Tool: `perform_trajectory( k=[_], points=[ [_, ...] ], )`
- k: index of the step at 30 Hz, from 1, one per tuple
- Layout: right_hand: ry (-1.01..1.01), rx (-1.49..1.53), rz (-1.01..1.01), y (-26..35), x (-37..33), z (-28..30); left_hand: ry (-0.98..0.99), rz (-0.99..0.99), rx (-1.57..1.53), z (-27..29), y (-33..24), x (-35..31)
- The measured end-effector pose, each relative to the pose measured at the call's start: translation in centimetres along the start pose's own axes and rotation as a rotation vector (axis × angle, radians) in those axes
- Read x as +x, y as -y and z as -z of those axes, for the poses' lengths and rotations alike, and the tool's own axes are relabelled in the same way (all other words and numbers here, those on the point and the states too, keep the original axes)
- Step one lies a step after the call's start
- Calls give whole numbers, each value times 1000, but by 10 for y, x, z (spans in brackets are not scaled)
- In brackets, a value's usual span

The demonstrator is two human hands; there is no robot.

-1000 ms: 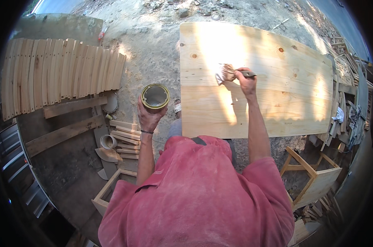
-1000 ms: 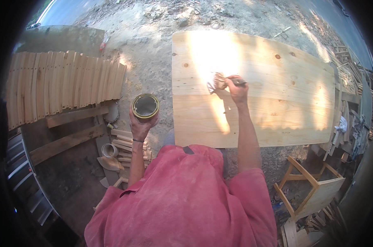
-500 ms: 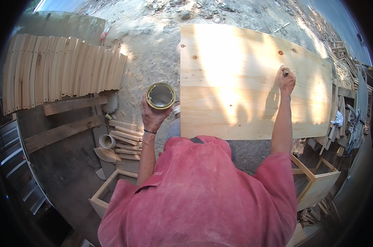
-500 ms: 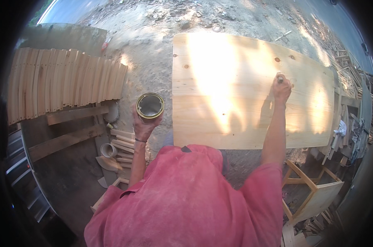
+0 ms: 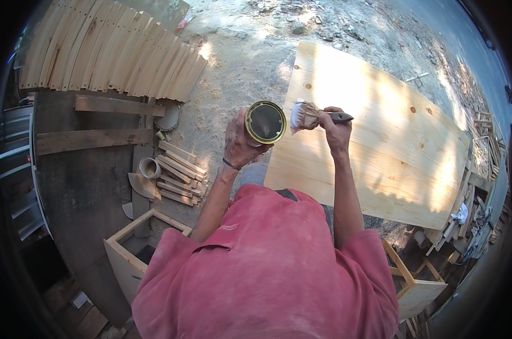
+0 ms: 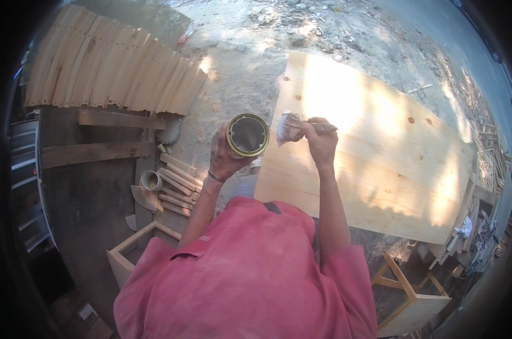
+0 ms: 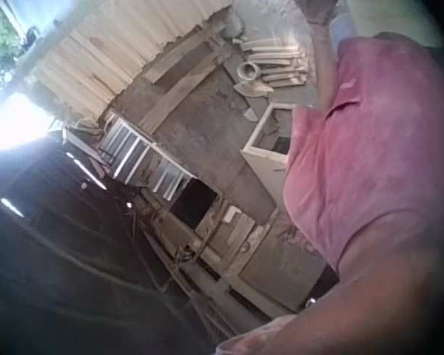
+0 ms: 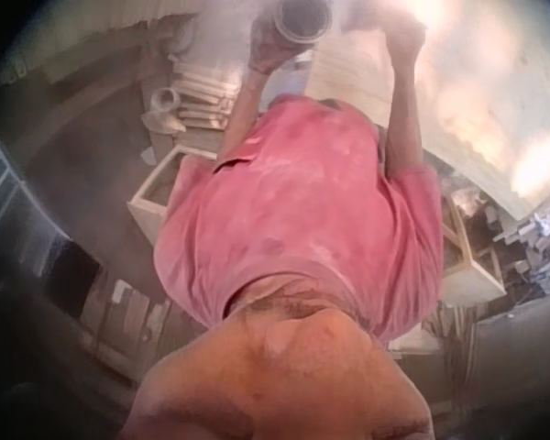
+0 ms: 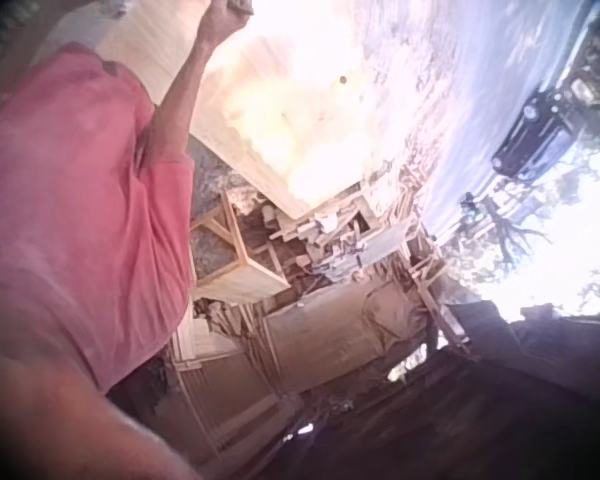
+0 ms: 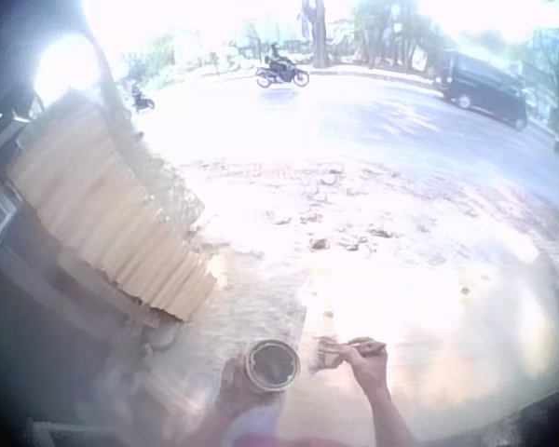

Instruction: The person applies a liquid coating to a wooden board using a brush while holding a can. They repeatedly dip the brush into the can and spread the liquid across the flat surface of the board until several areas are covered.

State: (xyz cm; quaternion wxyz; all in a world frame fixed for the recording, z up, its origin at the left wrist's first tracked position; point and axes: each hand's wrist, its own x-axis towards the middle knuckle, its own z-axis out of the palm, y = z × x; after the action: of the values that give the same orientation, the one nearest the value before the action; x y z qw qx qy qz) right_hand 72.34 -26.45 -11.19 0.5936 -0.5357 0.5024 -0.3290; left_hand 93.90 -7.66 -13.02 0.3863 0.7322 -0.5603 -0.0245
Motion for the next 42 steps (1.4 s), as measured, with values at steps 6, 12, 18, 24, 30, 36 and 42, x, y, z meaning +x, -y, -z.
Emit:
perform_trajectory(
  k=[6, 12, 18, 24, 30, 36, 42],
  points=[
    [-202, 364, 284, 48, -42, 47, -54, -171, 0, 3, -23, 13],
    [-32, 145, 374, 55, -82, 34, -11, -161, -116, -14, -47, 23],
    [44, 49, 293, 53, -88, 34, -22, -240, -170, -25, -58, 24],
    [97, 54, 125, 76, -73, 32, 49, -289, -169, -28, -72, 24],
    [-181, -599, 349, 50, -88, 16, 78, -313, -156, -43, -87, 26],
    [-173, -629, 281, 47, -93, 11, 100, -298, -164, -48, -91, 18],
    [-236, -496, 332, 44, -96, 22, 67, -293, -183, -49, -102, 27]
  ],
)
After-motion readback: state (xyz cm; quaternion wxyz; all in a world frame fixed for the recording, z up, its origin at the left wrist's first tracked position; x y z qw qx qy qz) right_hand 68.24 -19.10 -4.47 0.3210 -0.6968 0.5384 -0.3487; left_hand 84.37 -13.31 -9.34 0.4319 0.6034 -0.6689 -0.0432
